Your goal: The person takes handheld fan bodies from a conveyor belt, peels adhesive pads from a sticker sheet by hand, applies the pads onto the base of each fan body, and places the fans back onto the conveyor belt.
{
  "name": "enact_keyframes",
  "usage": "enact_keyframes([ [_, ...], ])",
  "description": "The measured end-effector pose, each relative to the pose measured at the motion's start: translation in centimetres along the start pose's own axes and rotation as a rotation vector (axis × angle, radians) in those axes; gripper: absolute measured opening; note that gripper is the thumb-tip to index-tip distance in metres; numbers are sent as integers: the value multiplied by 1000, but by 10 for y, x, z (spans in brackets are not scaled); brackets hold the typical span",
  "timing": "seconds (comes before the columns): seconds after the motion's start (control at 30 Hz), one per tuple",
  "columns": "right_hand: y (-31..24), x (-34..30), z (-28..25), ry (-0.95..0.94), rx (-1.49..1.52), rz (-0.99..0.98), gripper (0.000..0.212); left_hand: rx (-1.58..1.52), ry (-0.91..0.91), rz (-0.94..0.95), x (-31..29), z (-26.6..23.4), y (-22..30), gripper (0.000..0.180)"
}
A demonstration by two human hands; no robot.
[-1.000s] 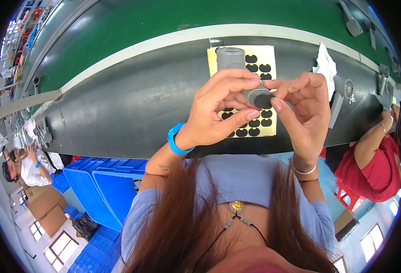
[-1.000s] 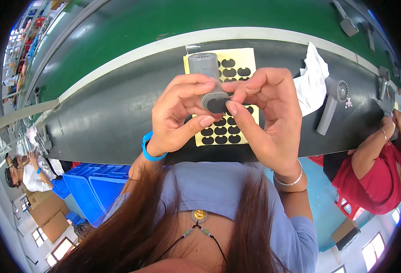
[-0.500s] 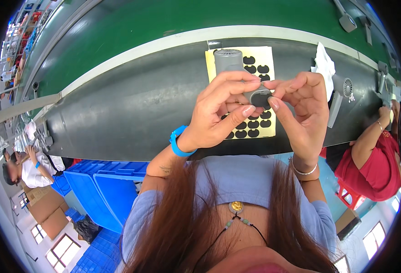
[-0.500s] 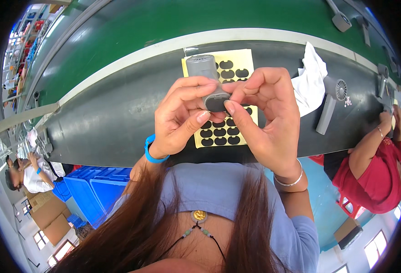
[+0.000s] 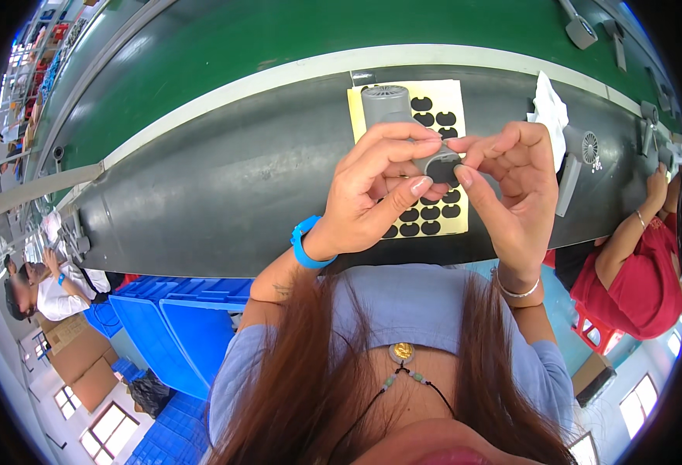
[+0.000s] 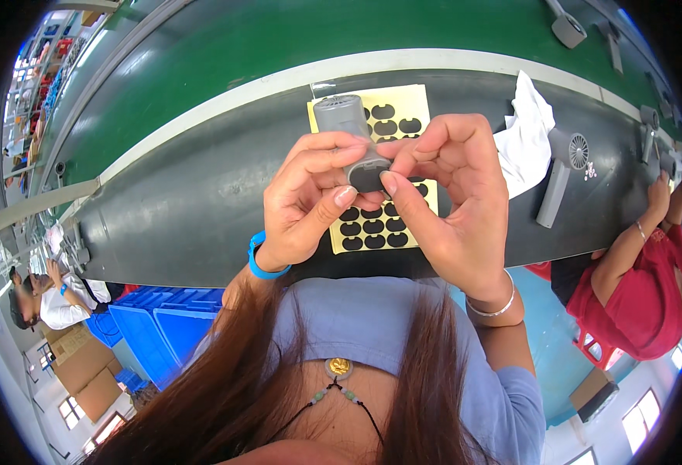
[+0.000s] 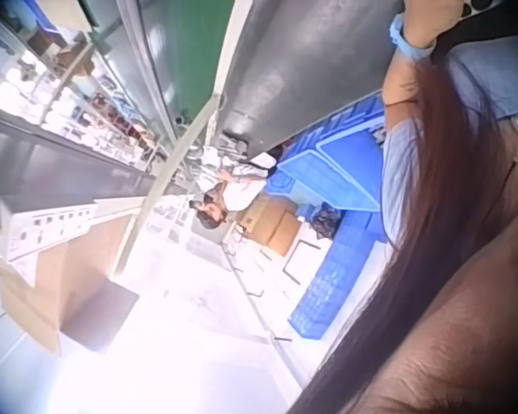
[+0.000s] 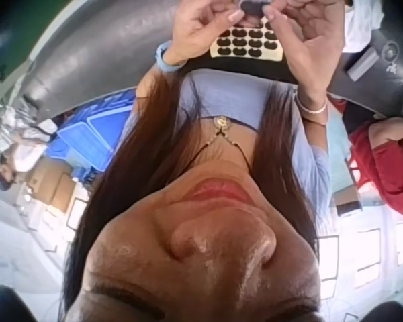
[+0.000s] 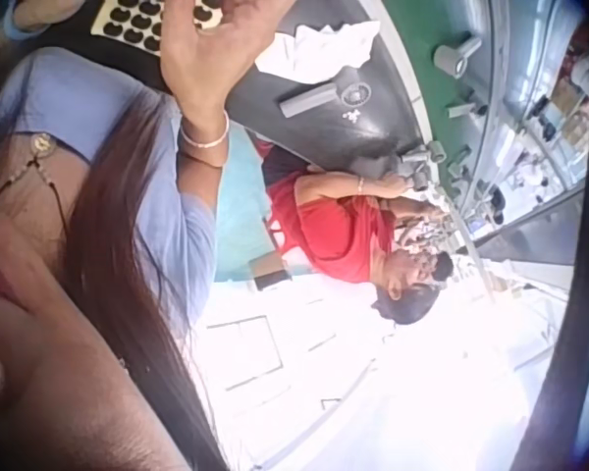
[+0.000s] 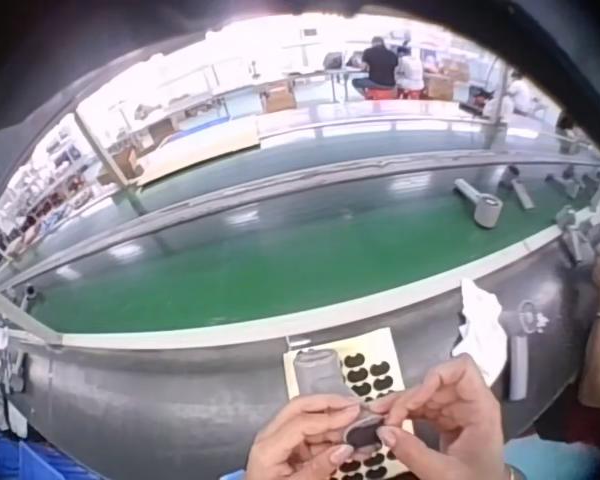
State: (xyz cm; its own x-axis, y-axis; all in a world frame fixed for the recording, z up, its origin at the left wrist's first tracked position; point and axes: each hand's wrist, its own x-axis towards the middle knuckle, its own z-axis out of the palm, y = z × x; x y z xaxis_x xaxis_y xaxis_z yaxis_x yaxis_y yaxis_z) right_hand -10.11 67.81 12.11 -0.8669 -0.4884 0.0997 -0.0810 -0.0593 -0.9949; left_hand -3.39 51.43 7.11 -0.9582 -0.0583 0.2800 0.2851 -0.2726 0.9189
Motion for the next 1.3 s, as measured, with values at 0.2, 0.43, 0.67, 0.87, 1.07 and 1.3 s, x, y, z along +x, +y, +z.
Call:
enact_keyframes([
  [0.2, 0, 1, 0, 5, -14, -19, 31, -3, 1, 3, 0, 1, -1, 30],
  [0.43, -1, 1, 0, 20, -55, -12, 33, -27, 8, -10, -1, 3, -3, 30],
  [0.67, -1, 0, 0, 22, -94, -9, 33, -28, 15, -15, 0, 6, -1, 30],
  [0.87, -1, -1, 3, 35, -125, -29, 34, 7, 62, 3, 0, 10, -1, 31],
  [1.07, -1, -4, 0, 52, -401, -132, 37, 61, 90, 3, -1, 12, 1, 27],
  [1.3, -8, -5, 2, 70, -516, -143, 38, 21, 127, 24, -3, 15, -2, 30],
])
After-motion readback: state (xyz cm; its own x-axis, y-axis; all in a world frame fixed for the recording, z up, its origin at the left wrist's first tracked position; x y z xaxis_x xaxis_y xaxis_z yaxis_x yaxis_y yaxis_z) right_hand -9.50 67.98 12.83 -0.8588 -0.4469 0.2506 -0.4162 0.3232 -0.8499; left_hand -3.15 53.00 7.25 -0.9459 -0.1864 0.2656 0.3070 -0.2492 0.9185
